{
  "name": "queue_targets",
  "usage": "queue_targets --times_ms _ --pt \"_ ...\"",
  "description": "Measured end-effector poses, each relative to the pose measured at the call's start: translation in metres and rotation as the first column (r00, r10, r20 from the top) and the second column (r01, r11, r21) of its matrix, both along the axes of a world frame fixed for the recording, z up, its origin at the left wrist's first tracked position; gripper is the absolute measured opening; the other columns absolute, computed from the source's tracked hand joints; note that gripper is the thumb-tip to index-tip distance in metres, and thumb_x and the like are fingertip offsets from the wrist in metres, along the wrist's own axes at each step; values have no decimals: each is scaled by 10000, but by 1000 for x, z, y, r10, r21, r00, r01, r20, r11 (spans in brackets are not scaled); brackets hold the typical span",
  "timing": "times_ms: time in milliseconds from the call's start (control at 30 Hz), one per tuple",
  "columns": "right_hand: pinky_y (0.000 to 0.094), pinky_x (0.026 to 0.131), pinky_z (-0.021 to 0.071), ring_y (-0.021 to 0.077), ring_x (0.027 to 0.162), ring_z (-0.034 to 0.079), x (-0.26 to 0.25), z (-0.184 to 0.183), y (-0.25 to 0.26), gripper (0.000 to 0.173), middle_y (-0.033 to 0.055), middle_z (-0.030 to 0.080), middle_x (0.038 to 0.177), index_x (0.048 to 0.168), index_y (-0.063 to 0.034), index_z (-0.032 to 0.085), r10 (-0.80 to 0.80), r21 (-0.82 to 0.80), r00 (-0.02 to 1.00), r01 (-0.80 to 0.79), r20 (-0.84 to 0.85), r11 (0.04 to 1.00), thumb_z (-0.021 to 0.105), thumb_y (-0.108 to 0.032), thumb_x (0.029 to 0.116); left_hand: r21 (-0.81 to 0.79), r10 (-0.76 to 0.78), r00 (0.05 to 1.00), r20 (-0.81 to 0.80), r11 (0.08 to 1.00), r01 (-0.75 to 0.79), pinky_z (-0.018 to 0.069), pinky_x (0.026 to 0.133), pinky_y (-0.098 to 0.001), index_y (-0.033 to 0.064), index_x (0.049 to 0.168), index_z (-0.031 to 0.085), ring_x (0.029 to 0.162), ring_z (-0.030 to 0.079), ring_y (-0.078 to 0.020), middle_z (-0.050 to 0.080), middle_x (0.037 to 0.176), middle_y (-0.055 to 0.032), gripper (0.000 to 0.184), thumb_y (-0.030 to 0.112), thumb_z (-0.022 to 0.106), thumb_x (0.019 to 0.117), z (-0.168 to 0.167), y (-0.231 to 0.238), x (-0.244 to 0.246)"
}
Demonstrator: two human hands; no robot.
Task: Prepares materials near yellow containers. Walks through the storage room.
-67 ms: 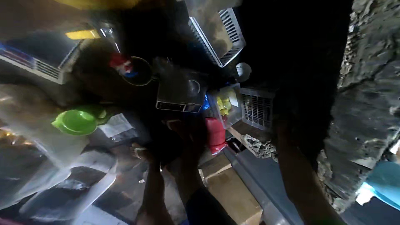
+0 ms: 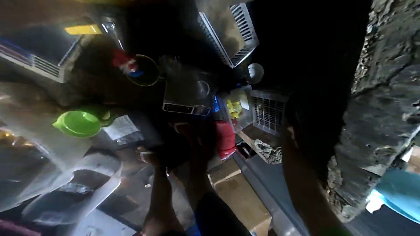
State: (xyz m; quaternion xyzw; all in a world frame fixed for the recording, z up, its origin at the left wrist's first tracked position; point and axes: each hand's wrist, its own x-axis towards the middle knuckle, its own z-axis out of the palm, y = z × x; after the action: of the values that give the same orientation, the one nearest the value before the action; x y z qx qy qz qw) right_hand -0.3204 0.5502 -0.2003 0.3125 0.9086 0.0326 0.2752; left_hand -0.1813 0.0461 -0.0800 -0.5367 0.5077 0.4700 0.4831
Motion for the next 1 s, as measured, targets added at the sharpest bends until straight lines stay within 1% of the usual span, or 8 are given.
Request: queue_targets --times_ms 100,267,533,600,700,800,900,1000 --pt "490 1144 406 396 1339 538 8 -30 -66 442 304 554 1414 1422 89 507 -204 -85 978 200 -36 976 489 -190 1080 -53 123 986 113 992 -118 455 1068 -364 -122 1430 461 1318 552 -303 497 1471 -293 423 96 452 1068 11 1 45" --pt "506 1171 399 381 1370 513 82 -12 -197 454 267 542 1453 1425 52 544 170 -499 979 -94 108 861 503 -234 1074 -228 198 974 -106 949 -218 537 987 -505 -34 1367 570 1170 644 -319 636 1304 -244 410 239 527 1063 8 19 269" --pt "442 1112 484 272 1330 564 105 133 -374 459 203 540 1479 1478 9 500 698 -918 716 -276 2 286 430 -245 1103 -260 546 729 -413 696 -669 497 1083 -432 39 1418 567 1256 616 -231 621 1384 -156 416 260 538 1066 100 64 230" --pt "427 1134 452 281 1370 520 116 158 -404 500 231 484 1521 1498 52 449 773 -958 633 -240 -33 156 380 -251 1106 -173 667 516 -537 512 -842 472 1109 -419 16 1458 521 1286 592 -228 592 1419 -170 435 233 500 1082 123 68 222" --pt "421 1165 414 284 1424 458 162 182 -438 559 239 428 1560 1506 49 438 915 -958 367 -279 -170 -66 296 -312 1104 90 799 -70 -598 -20 -996 513 1069 -422 11 1522 415 1261 609 -235 583 1424 -172 495 290 412 1113 131 82 222" --pt "435 1235 316 322 1482 382 254 200 -448 652 270 389 1580 1488 100 433 937 -930 -14 -121 -348 -347 271 -378 1076 267 662 -636 -397 -580 -770 557 958 -408 65 1445 506 1110 667 -205 669 1267 -123 575 487 307 1109 148 73 247" --pt "416 1191 377 239 1418 455 352 230 -431 727 193 461 1543 1526 33 416 946 -980 -261 4 -193 -198 372 -489 1021 179 434 -849 -301 -849 -497 472 529 -275 125 888 573 581 541 -103 561 692 -7 588 609 292 1067 155 59 313" --pt "468 1118 463 303 1314 565 446 268 -413 650 261 553 1430 1467 83 462 805 -969 -565 -37 -182 -245 396 -427 1070 136 249 -911 -327 -942 -307 570 769 -365 24 1368 530 881 690 -208 697 1124 -151 529 452 355 1110 147 92 417"
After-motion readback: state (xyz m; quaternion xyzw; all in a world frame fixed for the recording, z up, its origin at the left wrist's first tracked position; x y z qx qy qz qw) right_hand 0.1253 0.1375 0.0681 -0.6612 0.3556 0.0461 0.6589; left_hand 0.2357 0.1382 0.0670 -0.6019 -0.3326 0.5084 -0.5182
